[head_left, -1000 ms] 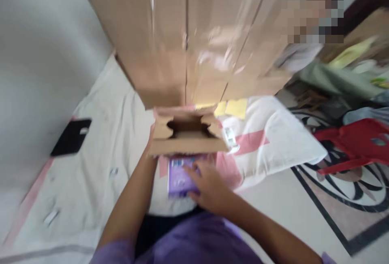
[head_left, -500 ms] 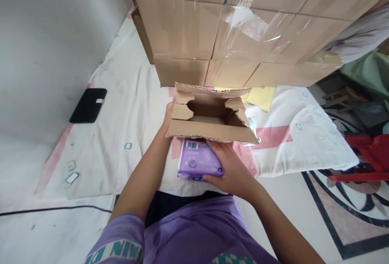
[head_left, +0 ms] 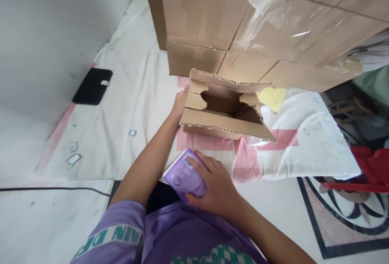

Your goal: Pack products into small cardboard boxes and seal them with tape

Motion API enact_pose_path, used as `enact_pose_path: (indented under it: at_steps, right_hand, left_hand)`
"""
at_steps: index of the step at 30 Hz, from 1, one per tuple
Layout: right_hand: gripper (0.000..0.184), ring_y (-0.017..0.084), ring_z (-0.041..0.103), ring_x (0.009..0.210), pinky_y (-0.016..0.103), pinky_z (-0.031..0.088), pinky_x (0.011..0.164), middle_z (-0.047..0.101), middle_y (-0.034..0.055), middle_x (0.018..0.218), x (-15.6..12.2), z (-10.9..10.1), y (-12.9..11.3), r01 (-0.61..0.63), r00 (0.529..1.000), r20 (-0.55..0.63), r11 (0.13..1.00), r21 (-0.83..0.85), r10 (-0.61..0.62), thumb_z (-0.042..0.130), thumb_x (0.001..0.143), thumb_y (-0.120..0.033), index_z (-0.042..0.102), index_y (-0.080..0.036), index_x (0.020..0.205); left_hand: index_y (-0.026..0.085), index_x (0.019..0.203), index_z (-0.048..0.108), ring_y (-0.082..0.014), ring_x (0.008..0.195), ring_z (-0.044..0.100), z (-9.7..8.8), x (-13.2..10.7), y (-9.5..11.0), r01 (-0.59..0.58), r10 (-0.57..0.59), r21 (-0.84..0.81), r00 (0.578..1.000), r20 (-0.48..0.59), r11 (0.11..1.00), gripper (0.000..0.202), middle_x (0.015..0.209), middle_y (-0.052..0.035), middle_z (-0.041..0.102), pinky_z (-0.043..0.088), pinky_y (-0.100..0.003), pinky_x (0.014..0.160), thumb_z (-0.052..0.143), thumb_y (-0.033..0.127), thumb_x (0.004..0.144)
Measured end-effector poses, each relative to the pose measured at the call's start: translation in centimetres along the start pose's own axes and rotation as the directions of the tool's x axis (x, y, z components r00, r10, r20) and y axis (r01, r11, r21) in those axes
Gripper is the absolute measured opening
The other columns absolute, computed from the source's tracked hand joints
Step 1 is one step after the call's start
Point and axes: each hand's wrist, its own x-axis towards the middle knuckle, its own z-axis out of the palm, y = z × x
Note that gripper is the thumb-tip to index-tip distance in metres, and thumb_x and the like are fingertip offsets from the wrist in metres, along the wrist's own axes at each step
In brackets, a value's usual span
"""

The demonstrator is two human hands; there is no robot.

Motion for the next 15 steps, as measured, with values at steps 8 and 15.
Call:
enact_pose_path:
  at_steps: [8,15]
  right_hand:
    - [0.096,0.034,0.055,0.130,0.050,0.048,0.108,0.055,0.0142,0.145,2.5,-1.2,3.3,-0.274,0.950,0.034,0.771,0.576,0.312,0.086,0.072,-0.040,0.039,-0.021,0.154]
    - [0.079,0.032,0.054,0.134,0.050,0.044,0.113,0.058,0.0137,0.143,1.5,0.4,4.6,-0.108,0.885,-0.160,0.527,0.843,0.438,0.088,0.072,-0.040,0.052,-0.023,0.141]
  left_hand:
    - [0.017,0.060,0.051,-0.0122,0.054,0.052,0.4,-1.2,1.5,-0.027,0.028,-0.012,1.000,0.008,1.000,0.050,0.052,0.0033,0.046,0.041,-0.025,0.056,0.064,0.054,0.091]
    - [0.019,0.057,0.052,-0.0134,0.052,0.048,0.6,-1.2,1.6,-0.015,0.015,-0.043,1.000,0.003,0.999,0.049,0.052,0.0025,0.049,0.041,-0.027,0.058,0.067,0.056,0.087]
